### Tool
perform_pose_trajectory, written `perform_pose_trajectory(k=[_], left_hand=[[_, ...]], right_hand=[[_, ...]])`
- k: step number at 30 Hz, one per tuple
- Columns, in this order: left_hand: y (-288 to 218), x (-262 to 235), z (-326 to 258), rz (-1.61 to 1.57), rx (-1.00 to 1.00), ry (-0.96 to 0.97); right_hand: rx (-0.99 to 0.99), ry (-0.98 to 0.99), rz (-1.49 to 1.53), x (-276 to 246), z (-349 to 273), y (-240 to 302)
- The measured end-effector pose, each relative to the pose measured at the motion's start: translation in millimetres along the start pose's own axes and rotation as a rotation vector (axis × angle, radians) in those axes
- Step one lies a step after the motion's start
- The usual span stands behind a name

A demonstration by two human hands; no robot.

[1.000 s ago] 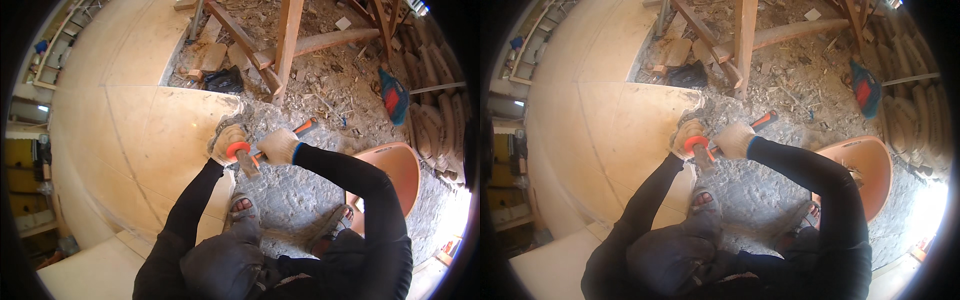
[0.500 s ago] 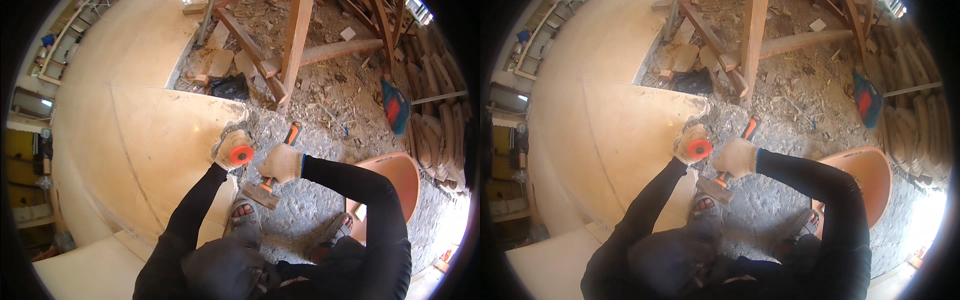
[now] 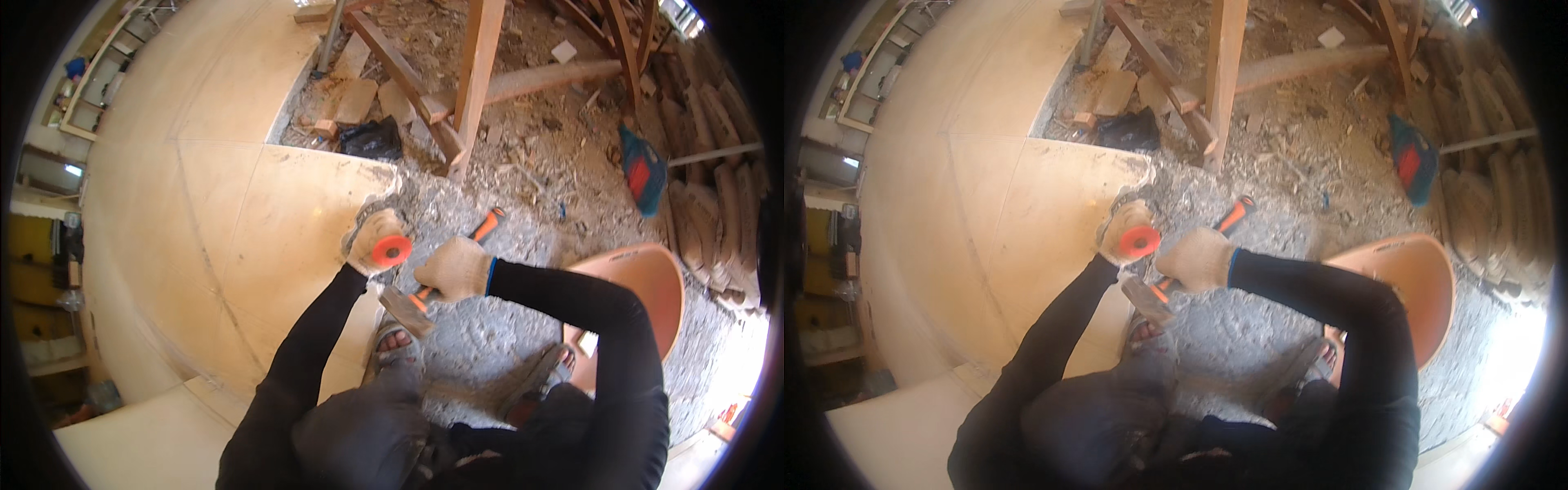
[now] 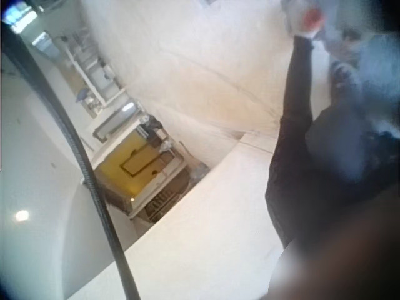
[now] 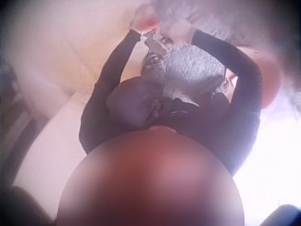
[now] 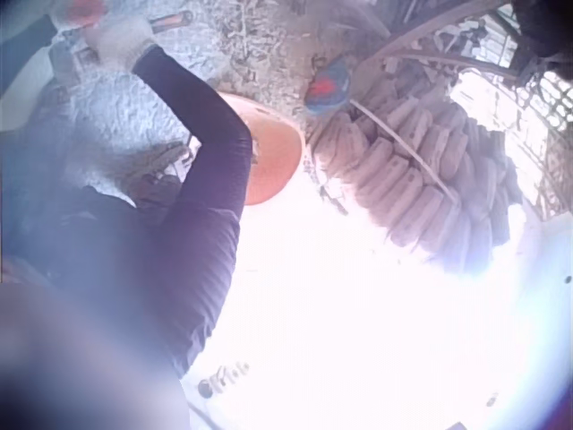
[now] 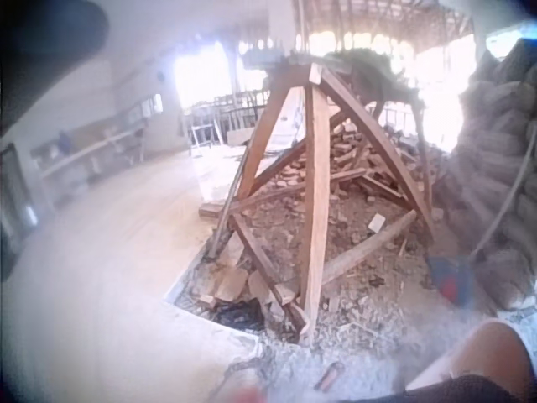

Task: The person uses a hammer and a red suction cup to remove tiles from a tiled floor. They repeatedly strike the suction cup with the hammer to loosen and lift the tiles, then pull them away by hand.

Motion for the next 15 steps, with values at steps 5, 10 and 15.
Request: perform_pose_trajectory(k=[5,10,15], left_hand=[[8,-2,3,-0.168,-0.138,0.021],[4,-3,5,-0.046,-0.019,-0.011],[15,6,-1,-0.176,-0.102,0.004]], right_hand=[[0.262,0.032,-0.034,-7,-1,-20],[0.002,0.128,0.046,1,3,5],[0.133,0.033,0.022,-3,4,-6]])
Point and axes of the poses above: each hand's wrist, its own z-axis towards the middle knuckle, its own x-axis out of the palm, y = z × x, the point moved 7 cm from there along z, towards the middle knuckle, and after that the axes turned 15 degrees about -z, right-handed, at the moved point
